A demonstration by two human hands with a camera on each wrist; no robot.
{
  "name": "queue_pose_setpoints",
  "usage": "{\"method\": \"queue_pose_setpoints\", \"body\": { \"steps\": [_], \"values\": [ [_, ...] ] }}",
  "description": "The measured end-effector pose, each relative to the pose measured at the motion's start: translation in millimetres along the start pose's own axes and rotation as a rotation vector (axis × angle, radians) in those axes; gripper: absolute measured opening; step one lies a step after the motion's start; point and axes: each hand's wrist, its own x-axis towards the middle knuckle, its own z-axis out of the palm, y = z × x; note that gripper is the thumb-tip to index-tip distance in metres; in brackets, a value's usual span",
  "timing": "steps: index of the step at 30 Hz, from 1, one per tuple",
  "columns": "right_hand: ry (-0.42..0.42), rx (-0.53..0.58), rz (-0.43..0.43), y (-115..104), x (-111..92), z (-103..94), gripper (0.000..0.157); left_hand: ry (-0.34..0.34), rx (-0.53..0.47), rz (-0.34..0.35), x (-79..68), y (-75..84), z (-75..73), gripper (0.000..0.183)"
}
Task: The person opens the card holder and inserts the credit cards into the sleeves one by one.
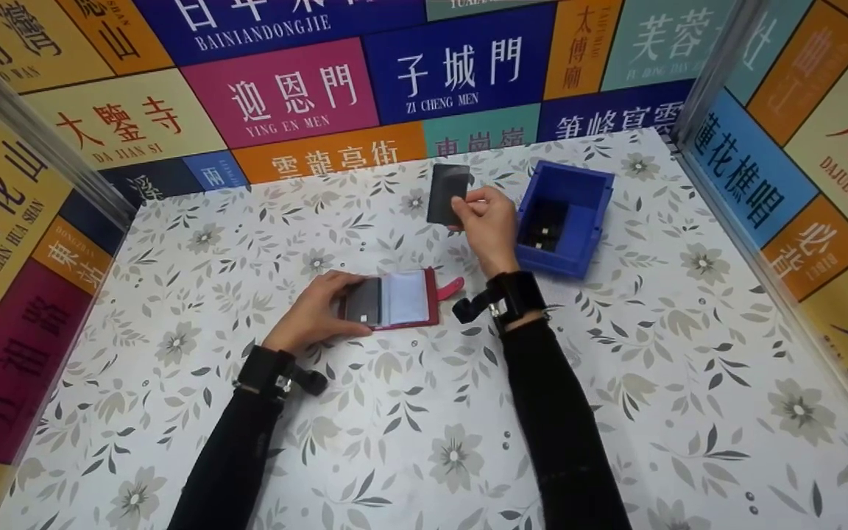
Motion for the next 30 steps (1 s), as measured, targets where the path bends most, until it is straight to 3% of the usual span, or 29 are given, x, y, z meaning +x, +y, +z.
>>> {"method": "queue_pose_setpoints", "body": {
  "steps": [8, 19, 22, 24, 30],
  "values": [
    [-0.173, -0.101, 0.073, 19, -16, 27.6, 0.016, 0.005, 0.0, 0.004, 1.0, 0.6, 0.1, 0.092],
    [-0.296, -0.017, 0.169, 24, -23, 37.5, 0.019, 0.011, -0.034, 0.0, 1.0, 3.8, 1.0, 0.095],
    [-0.317, -0.032, 0.179, 24, -24, 38.9, 0.018, 0.064, -0.059, 0.011, 2.1, 7.4, 0.8, 0.093],
    [-0.329, -0.034, 0.19, 24, -25, 39.7, 0.018, 0.133, -0.128, 0.014, 3.7, 10.4, 1.0, 0.086],
    [-0.404, -0.047, 0.238, 27, -29, 46.2, 0.02, 0.346, -0.488, -0.05, 10.1, 20.4, 2.2, 0.048]
  ]
}}
